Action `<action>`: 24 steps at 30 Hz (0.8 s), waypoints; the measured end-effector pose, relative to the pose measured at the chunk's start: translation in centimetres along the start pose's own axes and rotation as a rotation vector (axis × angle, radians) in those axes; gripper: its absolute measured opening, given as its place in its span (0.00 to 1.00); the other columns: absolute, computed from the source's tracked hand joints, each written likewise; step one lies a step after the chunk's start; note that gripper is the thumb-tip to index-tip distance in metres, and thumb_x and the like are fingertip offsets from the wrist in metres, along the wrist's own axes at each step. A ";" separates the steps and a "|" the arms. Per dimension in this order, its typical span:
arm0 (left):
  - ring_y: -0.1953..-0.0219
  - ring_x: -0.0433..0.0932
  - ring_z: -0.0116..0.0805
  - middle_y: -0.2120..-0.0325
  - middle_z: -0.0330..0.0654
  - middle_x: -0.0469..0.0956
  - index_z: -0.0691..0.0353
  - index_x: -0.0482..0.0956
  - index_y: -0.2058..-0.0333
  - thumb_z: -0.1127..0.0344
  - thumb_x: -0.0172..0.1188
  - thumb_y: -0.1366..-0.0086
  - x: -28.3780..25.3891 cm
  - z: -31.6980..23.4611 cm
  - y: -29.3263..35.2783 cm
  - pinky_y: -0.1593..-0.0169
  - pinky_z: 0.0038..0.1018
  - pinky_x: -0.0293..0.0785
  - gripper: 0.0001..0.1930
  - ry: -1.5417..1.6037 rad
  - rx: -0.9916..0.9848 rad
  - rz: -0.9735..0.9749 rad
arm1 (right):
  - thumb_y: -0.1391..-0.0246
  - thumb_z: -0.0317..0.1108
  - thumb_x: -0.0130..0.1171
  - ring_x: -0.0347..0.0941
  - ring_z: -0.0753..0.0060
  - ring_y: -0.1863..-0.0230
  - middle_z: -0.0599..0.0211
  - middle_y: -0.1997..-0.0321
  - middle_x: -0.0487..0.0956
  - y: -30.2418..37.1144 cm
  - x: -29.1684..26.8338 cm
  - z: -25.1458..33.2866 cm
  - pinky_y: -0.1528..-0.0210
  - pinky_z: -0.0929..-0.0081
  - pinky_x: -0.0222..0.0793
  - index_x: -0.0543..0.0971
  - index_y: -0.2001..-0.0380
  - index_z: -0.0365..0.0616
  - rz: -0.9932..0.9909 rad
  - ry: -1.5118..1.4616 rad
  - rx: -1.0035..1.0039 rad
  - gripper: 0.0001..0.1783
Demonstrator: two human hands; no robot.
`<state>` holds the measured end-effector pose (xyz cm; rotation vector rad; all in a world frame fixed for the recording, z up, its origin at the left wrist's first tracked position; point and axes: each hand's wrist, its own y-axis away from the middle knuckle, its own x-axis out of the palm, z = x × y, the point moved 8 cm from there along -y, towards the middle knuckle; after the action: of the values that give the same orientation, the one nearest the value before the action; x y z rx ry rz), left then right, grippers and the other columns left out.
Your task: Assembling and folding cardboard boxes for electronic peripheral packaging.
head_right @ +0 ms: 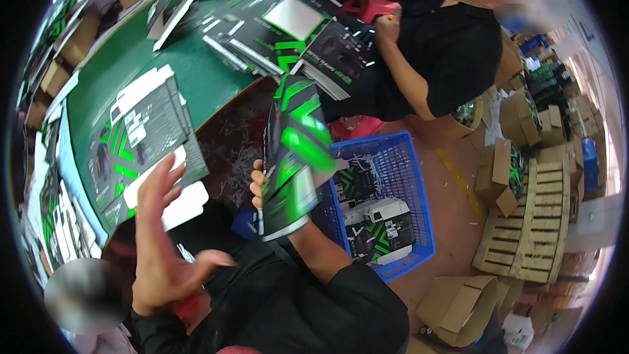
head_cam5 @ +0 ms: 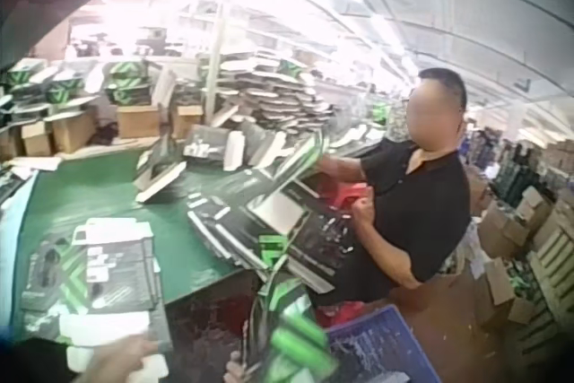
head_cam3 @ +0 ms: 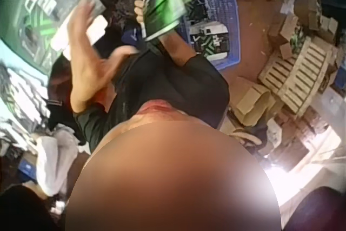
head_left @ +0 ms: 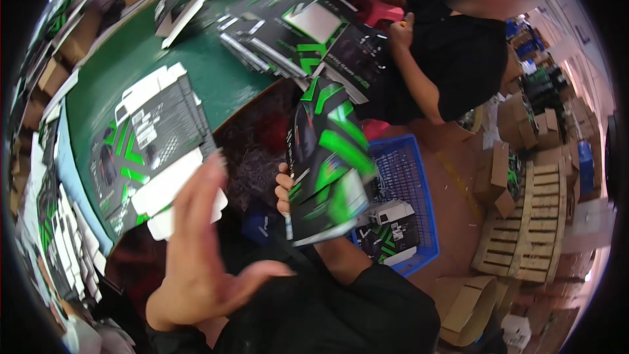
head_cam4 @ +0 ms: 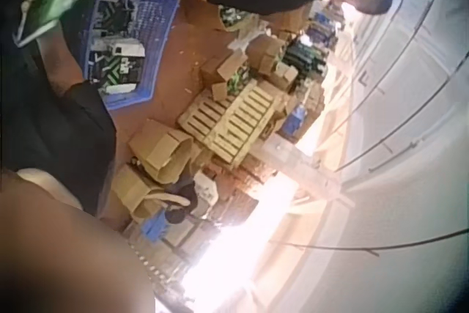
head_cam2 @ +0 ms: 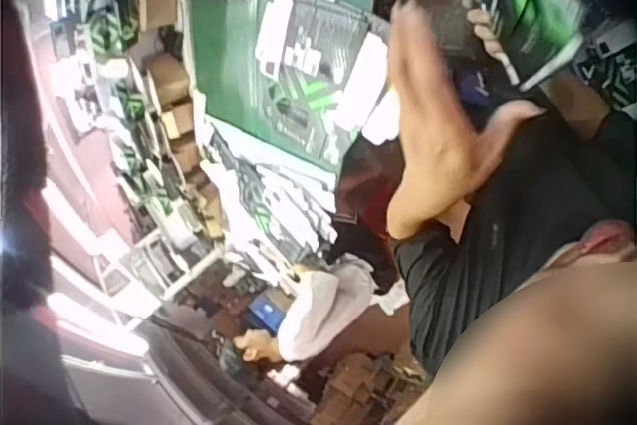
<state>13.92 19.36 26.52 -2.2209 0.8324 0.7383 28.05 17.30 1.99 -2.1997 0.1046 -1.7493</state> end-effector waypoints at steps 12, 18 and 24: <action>0.43 0.74 0.48 0.42 0.52 0.69 0.63 0.68 0.38 0.61 0.62 0.36 -1.3 11.1 7.0 0.44 0.40 0.71 0.29 -0.001 -0.533 -0.141 | 0.40 0.52 0.56 0.56 0.75 0.77 0.66 0.69 0.67 -1.2 2.8 4.2 0.76 0.76 0.54 0.66 0.44 0.36 0.044 0.015 -0.123 0.33; 0.43 0.73 0.48 0.43 0.51 0.70 0.62 0.71 0.42 0.69 0.62 0.39 -1.9 12.6 8.0 0.44 0.41 0.71 0.26 -0.051 -0.578 -0.131 | 0.42 0.57 0.58 0.55 0.75 0.79 0.65 0.71 0.68 -2.1 4.2 3.7 0.79 0.78 0.50 0.67 0.45 0.35 0.073 0.039 -0.053 0.36; 0.44 0.73 0.53 0.45 0.54 0.71 0.65 0.73 0.45 0.71 0.62 0.40 -2.0 12.6 7.4 0.42 0.41 0.70 0.23 -0.105 -0.549 -0.095 | 0.41 0.59 0.56 0.57 0.74 0.79 0.62 0.72 0.69 -2.9 5.5 3.3 0.80 0.76 0.50 0.67 0.45 0.33 0.118 0.048 -0.034 0.38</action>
<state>3.87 24.86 17.19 -2.6451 0.5046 1.1298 32.17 19.27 7.34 -2.1288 0.2713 -1.7482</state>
